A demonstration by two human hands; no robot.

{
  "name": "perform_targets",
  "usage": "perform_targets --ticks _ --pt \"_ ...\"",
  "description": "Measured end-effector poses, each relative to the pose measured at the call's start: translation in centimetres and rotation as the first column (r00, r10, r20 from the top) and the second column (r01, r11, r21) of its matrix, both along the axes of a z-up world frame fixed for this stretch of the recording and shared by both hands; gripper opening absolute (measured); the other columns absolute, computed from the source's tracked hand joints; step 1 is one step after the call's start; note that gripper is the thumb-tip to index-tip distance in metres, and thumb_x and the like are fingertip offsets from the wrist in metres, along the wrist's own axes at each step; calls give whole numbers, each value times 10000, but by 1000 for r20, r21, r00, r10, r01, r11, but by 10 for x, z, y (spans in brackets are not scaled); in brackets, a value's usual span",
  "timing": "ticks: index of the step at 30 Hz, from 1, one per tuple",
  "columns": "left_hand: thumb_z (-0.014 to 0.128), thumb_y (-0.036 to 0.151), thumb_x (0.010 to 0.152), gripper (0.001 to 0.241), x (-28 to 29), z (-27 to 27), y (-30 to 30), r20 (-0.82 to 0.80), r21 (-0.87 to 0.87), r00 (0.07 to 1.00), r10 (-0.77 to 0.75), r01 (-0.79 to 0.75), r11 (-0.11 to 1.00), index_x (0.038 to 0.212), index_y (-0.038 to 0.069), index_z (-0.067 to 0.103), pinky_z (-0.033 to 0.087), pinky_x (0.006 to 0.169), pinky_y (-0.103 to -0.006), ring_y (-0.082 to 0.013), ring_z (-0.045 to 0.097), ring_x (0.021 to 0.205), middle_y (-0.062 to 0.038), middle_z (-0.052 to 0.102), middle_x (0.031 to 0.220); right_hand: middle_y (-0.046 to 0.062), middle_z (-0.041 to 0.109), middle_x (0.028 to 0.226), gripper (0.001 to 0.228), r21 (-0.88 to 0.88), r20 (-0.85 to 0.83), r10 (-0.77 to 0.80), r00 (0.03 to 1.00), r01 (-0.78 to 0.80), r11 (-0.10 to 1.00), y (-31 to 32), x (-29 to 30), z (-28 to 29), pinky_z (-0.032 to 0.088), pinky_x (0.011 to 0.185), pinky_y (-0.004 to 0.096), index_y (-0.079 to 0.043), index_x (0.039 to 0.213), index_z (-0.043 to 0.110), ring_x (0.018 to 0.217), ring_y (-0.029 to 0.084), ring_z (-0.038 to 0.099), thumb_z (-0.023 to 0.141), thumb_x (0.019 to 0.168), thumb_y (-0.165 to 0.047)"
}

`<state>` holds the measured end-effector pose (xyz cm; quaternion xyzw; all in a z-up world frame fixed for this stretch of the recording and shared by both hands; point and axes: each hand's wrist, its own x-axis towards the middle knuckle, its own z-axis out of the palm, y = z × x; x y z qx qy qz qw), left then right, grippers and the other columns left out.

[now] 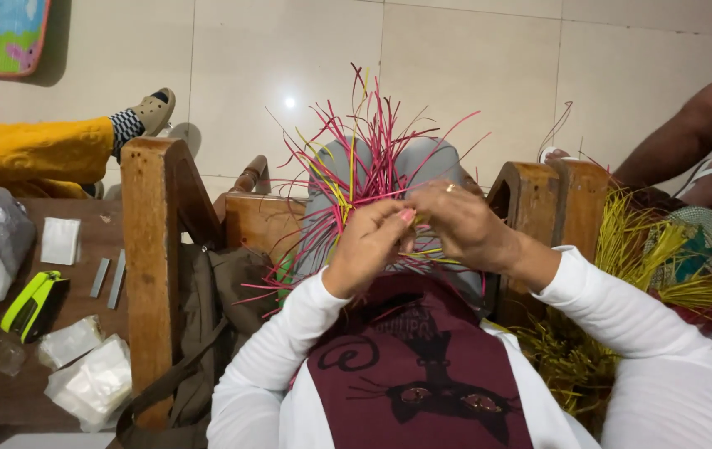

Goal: Weaving pink and yellow plastic or fiber strands together using a wooden frame for support.

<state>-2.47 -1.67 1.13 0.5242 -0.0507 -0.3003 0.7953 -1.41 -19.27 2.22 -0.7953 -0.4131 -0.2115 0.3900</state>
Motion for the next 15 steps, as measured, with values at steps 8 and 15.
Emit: perform_targets --ticks 8,15 --pt "650 138 906 83 -12 20 0 389 182 890 240 -329 927 880 92 714 466 510 -225 -102 553 532 -36 637 579 60 628 651 141 135 -742 -151 653 367 921 -1 -22 24 467 594 298 -12 1022 558 609 127 540 542 882 -18" --pt "603 124 943 133 -17 0 -3 -140 -179 977 163 -187 966 843 50 649 346 371 -166 -38 394 471 -40 544 790 55 707 799 351 -68 -404 -263 876 259 964 -2 -21 26 521 717 378 -78 1037 663 762 254 668 689 713 55"
